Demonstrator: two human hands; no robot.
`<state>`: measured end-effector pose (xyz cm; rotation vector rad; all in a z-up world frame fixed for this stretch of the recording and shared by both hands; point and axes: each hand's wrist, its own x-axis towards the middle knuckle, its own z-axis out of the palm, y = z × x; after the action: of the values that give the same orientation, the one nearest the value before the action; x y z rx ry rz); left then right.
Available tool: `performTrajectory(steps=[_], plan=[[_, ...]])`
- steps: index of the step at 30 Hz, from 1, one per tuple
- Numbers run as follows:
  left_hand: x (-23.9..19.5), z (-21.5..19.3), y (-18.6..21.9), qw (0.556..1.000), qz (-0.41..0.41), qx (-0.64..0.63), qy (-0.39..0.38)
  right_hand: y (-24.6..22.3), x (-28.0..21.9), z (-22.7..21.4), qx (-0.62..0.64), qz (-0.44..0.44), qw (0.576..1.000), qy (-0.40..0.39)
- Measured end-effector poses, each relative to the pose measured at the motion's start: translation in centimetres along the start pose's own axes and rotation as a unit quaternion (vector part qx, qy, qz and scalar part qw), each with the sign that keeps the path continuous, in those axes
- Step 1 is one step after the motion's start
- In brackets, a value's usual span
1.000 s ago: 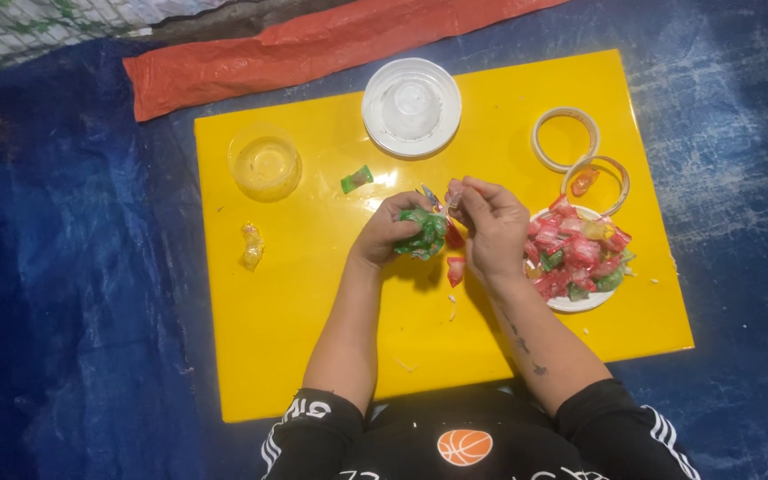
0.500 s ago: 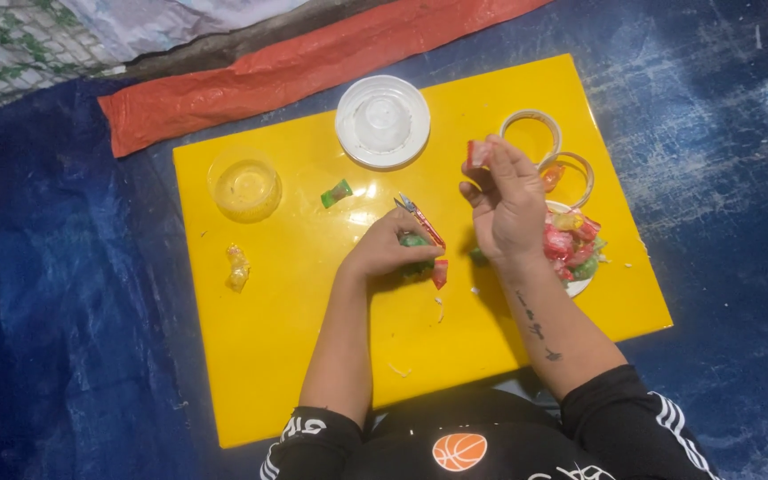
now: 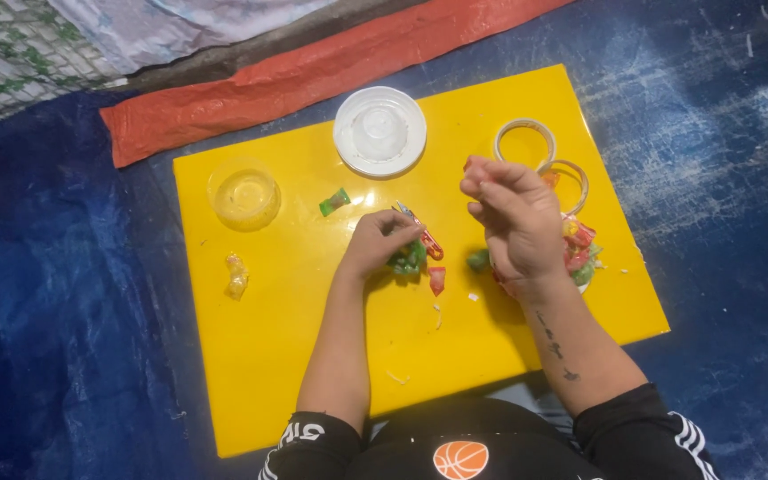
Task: The person uses a red utility knife to cut small pieces of red and green wrapped candy on a yellow table. They unwrap the candy, cut it into smaller pieces, and place the pieces onto a white plate. The person handles the candy and knife with both hands throughout the task.
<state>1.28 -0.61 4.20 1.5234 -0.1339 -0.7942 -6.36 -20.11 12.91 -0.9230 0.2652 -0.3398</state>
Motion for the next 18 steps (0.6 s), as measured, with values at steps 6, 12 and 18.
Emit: performTrajectory(steps=[6, 12, 18], plan=[[-4.2, 1.8, 6.4, 0.972, 0.001, 0.233, -0.014, -2.2, -0.4, 2.0, 0.033, 0.001, 0.999, -0.032], [-0.6, 1.1, -0.7, 0.909, 0.337, 0.236, 0.067, 3.0, 0.3, 0.0, 0.005, 0.022, 1.000, -0.012], [1.7, 0.8, -2.7, 0.858, 0.412, 0.091, 0.293, 4.8, 0.0, 1.7, -0.090, 0.068, 0.993, 0.024]])
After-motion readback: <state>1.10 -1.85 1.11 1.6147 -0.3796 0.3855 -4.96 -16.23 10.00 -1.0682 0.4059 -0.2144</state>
